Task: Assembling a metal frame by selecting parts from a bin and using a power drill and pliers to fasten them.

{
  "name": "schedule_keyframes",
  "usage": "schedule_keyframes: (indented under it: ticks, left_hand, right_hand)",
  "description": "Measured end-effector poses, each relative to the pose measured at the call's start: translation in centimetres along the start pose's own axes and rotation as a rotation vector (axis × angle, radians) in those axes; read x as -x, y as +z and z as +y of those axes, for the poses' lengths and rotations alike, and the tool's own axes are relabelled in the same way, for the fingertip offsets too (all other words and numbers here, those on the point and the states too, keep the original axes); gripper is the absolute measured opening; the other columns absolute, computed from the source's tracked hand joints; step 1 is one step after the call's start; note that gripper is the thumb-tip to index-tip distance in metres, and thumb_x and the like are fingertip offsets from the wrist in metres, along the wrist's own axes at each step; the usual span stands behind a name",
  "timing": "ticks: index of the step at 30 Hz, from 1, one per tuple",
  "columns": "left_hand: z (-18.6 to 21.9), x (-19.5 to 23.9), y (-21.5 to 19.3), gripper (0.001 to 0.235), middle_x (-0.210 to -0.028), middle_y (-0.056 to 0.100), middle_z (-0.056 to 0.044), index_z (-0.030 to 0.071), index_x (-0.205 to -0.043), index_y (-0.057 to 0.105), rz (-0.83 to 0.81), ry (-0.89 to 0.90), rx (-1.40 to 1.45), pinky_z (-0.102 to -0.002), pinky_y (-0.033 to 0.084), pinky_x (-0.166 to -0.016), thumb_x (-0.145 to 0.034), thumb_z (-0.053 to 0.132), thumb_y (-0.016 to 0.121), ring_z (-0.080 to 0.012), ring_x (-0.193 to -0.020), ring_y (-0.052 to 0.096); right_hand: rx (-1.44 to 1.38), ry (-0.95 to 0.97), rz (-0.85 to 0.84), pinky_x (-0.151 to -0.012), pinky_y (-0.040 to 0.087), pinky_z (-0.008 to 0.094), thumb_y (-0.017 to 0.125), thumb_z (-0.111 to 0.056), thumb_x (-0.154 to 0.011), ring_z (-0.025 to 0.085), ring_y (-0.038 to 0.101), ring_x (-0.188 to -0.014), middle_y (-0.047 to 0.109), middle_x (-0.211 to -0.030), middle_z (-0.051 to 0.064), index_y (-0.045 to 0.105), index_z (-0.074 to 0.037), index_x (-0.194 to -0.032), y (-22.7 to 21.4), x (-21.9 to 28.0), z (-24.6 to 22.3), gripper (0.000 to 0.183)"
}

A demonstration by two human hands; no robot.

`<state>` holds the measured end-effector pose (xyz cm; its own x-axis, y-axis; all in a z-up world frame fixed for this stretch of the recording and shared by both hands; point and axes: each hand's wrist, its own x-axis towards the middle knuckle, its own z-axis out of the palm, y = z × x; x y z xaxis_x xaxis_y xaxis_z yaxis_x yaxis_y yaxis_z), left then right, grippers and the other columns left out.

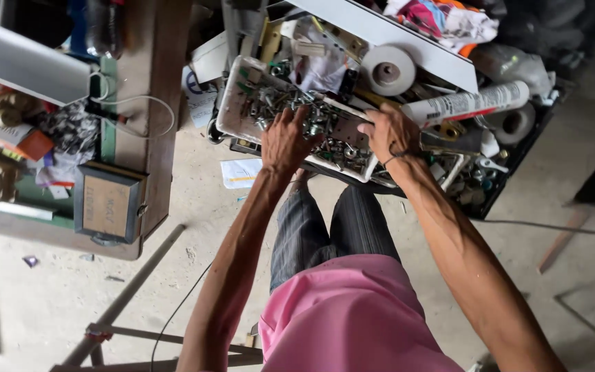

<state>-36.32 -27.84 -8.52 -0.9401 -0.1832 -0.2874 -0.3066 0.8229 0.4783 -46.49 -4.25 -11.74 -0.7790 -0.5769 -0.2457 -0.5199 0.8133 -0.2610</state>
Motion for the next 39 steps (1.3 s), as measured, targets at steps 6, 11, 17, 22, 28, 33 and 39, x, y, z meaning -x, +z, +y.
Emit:
schedule_keyframes:
  ticks: [6,11,17,22,28,33,39]
  left_hand:
    - [-1.6,-0.8,-1.7,0.018,-0.100,0.070,-0.007,0.018,-0.108,0.068,0.082,0.003,-0.085,-0.029,0.058,-0.057,-0.099,0.033,0.066,-0.0194,-0.087,0.072]
    - [0.4,-1.2,0.4,0.018,-0.093,0.067,-0.003,0.022,-0.110,0.071,0.178,0.202,-0.040,-0.027,0.056,-0.056,-0.095,0.031,0.073,-0.0171,-0.083,0.069]
    - [4.9,-2.3,2.0,0.052,-0.106,0.065,-0.008,0.015,-0.122,0.064,-0.076,0.236,-0.231,-0.038,0.054,-0.089,-0.090,0.053,0.077,-0.0223,-0.105,0.064]
    - [4.5,-4.1,3.2,0.045,-0.100,0.069,-0.010,0.011,-0.108,0.067,-0.085,0.211,-0.162,-0.038,0.053,-0.091,-0.099,0.055,0.067,-0.0250,-0.101,0.068]
    - [2.9,-5.5,5.9,0.032,-0.086,0.071,-0.013,0.016,-0.092,0.077,-0.299,-0.056,0.012,-0.039,0.058,-0.073,-0.090,0.049,0.077,-0.0273,-0.080,0.071]
    - [1.6,-5.3,2.7,0.020,-0.075,0.074,-0.013,0.022,-0.090,0.080,-0.236,-0.045,0.238,-0.045,0.058,-0.065,-0.086,0.041,0.082,-0.0335,-0.073,0.076]
    - [-1.7,-3.4,-2.8,0.028,-0.092,0.076,-0.021,0.018,-0.106,0.079,-0.141,-0.141,0.289,-0.056,0.059,-0.084,-0.086,0.038,0.080,-0.0419,-0.096,0.074]
  right_hand:
    - [-0.069,-0.060,-0.112,-0.069,0.061,0.048,0.065,-0.027,-0.102,0.033,0.072,-0.085,0.067,-0.092,0.007,0.076,-0.013,-0.108,-0.2,-1.3,1.5,0.019]
    - [0.028,-0.177,0.014,-0.066,0.059,0.045,0.071,-0.019,-0.095,0.032,0.071,-0.082,0.063,-0.085,0.006,0.074,-0.009,-0.094,-1.7,-1.3,0.5,0.010]
    - [-0.050,-0.125,0.121,-0.069,0.057,0.043,0.067,-0.018,-0.102,0.031,0.068,-0.080,0.060,-0.082,0.007,0.075,-0.006,-0.098,-1.3,-0.5,0.1,0.014]
    - [-0.248,-0.038,0.219,-0.068,0.056,0.048,0.069,-0.015,-0.099,0.036,0.068,-0.082,0.060,-0.084,0.009,0.074,-0.013,-0.110,-4.8,-0.3,0.3,0.013]
    - [-0.358,0.075,0.304,-0.069,0.054,0.040,0.064,-0.019,-0.106,0.028,0.066,-0.074,0.063,-0.083,0.006,0.074,-0.017,-0.118,-5.1,5.2,2.5,0.015]
    - [-0.542,0.304,0.192,-0.065,0.054,0.042,0.066,-0.025,-0.100,0.033,0.068,-0.069,0.067,-0.076,0.008,0.074,-0.021,-0.122,-1.8,11.6,0.4,0.023]
    - [-0.641,0.376,0.026,-0.063,0.055,0.047,0.064,-0.039,-0.098,0.035,0.070,-0.065,0.063,-0.063,0.014,0.065,-0.024,-0.135,0.0,13.4,-3.3,0.040]
